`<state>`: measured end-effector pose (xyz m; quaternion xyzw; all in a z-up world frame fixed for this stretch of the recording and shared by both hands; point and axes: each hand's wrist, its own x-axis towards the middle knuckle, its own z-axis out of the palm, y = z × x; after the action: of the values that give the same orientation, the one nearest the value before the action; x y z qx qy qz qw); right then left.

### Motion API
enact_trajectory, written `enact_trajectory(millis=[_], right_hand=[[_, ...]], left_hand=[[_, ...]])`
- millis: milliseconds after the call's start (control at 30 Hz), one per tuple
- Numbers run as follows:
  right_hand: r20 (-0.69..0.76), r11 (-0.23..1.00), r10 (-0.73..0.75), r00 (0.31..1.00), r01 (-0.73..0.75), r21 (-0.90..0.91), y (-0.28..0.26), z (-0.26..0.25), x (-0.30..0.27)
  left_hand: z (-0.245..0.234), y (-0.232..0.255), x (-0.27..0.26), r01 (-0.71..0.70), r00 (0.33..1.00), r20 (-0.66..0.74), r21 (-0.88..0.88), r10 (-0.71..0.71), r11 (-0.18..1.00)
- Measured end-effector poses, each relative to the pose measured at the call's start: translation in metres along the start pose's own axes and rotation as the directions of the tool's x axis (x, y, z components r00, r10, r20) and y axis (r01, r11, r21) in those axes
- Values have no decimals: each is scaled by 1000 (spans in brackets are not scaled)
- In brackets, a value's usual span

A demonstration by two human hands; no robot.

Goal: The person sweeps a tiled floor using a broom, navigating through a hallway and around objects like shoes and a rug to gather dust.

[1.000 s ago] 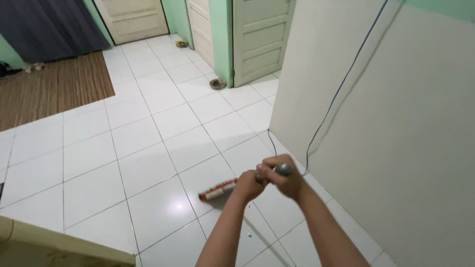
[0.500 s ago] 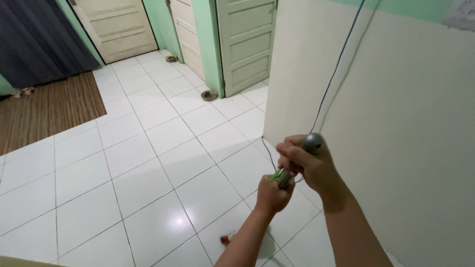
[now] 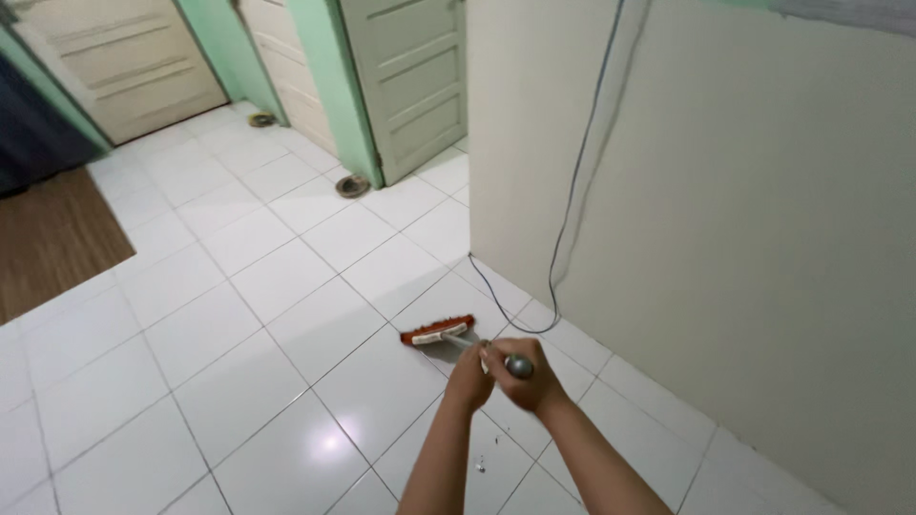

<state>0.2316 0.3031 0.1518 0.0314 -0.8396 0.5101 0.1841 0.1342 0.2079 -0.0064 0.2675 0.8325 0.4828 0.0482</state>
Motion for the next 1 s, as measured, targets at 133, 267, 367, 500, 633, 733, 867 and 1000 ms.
enact_trajectory(millis=[133, 267, 367, 500, 633, 733, 867, 1000], right_hand=[[-40, 997, -53, 998, 55, 45, -16, -3, -15], [-64, 999, 37, 997, -39, -35, -61, -31, -3], [-86, 992, 124, 989, -123, 12, -104, -56, -3], [-104, 959, 230, 968, -207, 193, -157, -72, -9], [-128, 935, 265, 956, -223, 275, -186, -65, -25], [-274, 941, 244, 930, -158, 299, -198, -51, -41], [-391, 989, 114, 913, -67, 132, -173, -32, -60], [-383, 986, 54, 922, -111, -127, -123, -5, -73]], left_hand=[[-2, 6, -12, 0, 999, 37, -65, 2, 998], [-21, 65, -11, -39, 985, 153, -260, 81, 965], [-30, 111, -21, 39, 950, 310, -202, 26, 979], [-36, 148, -48, 66, 922, 379, -346, 75, 936], [-37, 159, -74, -27, 951, 270, -419, 153, 908], [-44, 162, -80, -165, 946, 203, -368, 252, 915], [-36, 143, -63, -336, 897, 177, -322, 405, 885], [-2, 93, -42, -196, 900, 318, -315, 297, 929]])
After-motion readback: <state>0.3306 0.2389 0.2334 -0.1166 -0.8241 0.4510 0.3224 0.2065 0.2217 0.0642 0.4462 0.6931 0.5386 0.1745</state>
